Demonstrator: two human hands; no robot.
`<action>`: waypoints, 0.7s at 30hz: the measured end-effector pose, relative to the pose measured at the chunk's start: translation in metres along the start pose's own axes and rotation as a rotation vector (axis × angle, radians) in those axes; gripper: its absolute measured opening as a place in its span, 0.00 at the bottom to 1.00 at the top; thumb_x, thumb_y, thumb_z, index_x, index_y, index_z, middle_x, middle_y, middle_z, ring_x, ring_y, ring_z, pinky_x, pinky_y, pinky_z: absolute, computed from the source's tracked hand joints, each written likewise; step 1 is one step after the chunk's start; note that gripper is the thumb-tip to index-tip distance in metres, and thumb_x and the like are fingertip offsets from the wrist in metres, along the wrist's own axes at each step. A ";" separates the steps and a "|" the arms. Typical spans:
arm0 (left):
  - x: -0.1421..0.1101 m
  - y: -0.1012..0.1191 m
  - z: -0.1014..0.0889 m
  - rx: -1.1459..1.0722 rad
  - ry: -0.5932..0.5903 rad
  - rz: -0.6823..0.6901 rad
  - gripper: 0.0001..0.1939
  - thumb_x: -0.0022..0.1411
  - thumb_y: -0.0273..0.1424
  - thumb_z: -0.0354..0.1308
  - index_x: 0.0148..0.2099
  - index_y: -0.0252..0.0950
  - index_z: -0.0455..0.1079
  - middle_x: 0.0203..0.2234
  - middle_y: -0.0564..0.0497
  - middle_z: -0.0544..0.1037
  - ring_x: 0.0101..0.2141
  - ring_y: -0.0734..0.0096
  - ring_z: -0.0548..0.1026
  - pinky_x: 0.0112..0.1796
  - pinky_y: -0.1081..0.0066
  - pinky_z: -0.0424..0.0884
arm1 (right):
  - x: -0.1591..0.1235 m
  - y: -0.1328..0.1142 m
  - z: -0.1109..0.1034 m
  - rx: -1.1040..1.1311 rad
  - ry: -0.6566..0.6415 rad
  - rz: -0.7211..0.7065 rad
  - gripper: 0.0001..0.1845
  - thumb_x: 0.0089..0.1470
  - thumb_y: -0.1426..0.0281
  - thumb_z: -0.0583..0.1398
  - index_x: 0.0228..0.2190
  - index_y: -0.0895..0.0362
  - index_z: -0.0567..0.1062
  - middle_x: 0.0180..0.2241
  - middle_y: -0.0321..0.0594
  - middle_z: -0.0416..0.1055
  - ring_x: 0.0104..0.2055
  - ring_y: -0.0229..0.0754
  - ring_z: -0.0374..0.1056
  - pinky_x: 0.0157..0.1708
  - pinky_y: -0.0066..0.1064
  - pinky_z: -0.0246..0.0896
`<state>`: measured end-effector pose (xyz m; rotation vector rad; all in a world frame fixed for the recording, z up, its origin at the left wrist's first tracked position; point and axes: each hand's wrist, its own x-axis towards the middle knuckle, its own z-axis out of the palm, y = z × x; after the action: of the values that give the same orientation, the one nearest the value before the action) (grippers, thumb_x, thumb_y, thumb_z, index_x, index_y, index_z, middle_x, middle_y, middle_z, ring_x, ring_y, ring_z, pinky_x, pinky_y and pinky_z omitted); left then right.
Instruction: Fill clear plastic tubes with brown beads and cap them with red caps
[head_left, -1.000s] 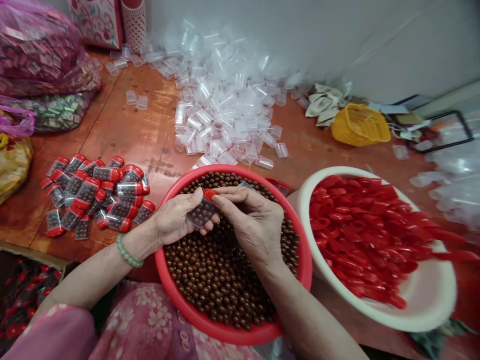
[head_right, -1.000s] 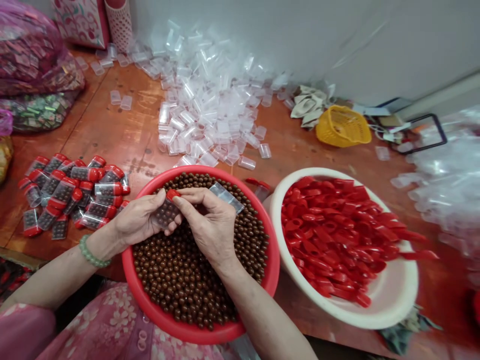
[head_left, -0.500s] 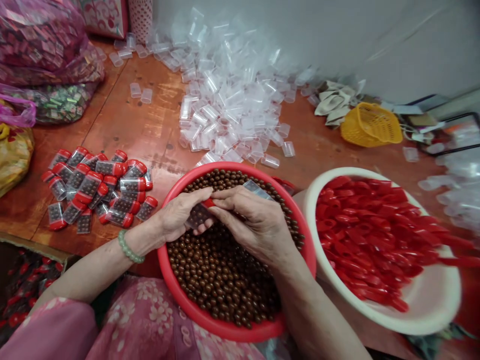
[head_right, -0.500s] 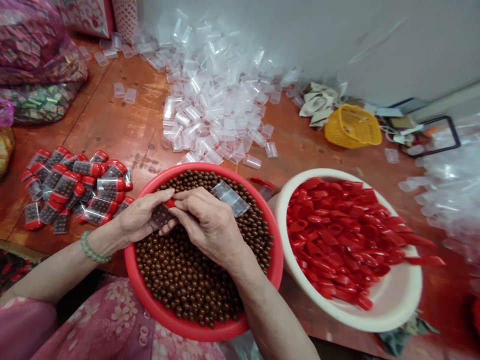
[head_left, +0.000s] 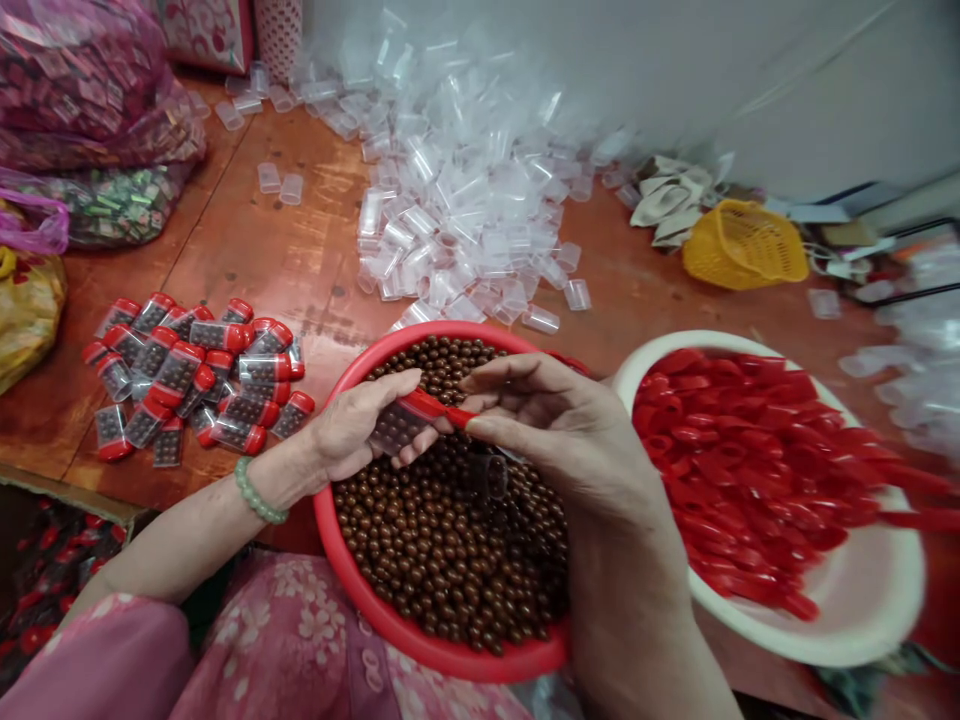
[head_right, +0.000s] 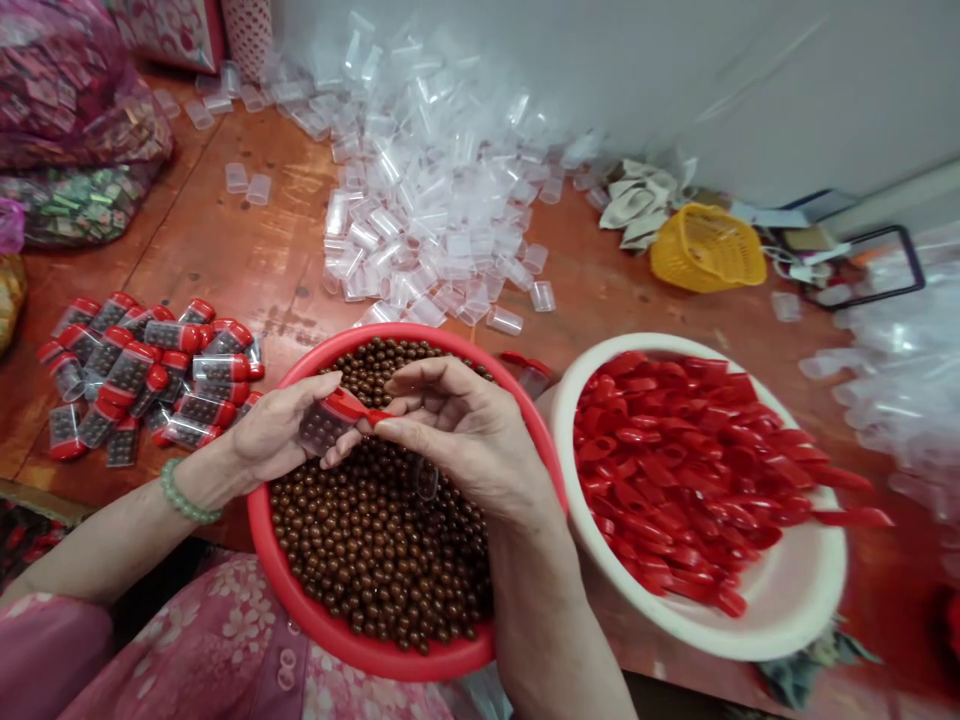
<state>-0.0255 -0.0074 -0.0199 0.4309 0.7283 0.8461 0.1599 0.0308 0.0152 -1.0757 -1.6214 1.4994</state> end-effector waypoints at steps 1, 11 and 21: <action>0.000 0.000 0.000 -0.012 0.001 -0.001 0.25 0.66 0.44 0.49 0.30 0.28 0.73 0.19 0.50 0.73 0.17 0.78 0.68 0.21 0.76 0.63 | 0.000 0.001 0.000 0.014 0.017 0.018 0.18 0.41 0.67 0.73 0.34 0.55 0.76 0.31 0.36 0.76 0.30 0.38 0.75 0.31 0.29 0.75; 0.005 -0.001 -0.002 -0.075 -0.150 -0.119 0.34 0.67 0.53 0.42 0.36 0.27 0.75 0.22 0.47 0.75 0.22 0.76 0.72 0.26 0.75 0.67 | 0.008 0.007 0.027 -0.079 0.442 -0.229 0.09 0.44 0.70 0.70 0.27 0.54 0.74 0.30 0.34 0.76 0.28 0.38 0.72 0.30 0.31 0.72; 0.009 0.000 0.003 -0.192 -0.108 -0.073 0.41 0.65 0.59 0.31 0.38 0.30 0.73 0.20 0.50 0.72 0.19 0.77 0.70 0.23 0.77 0.66 | -0.001 0.002 0.029 -0.905 -0.087 -0.578 0.35 0.49 0.52 0.65 0.53 0.58 0.65 0.45 0.53 0.74 0.45 0.56 0.71 0.43 0.46 0.66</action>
<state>-0.0187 -0.0004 -0.0218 0.2745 0.5541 0.8091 0.1343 0.0172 0.0097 -0.8300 -2.4839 0.4101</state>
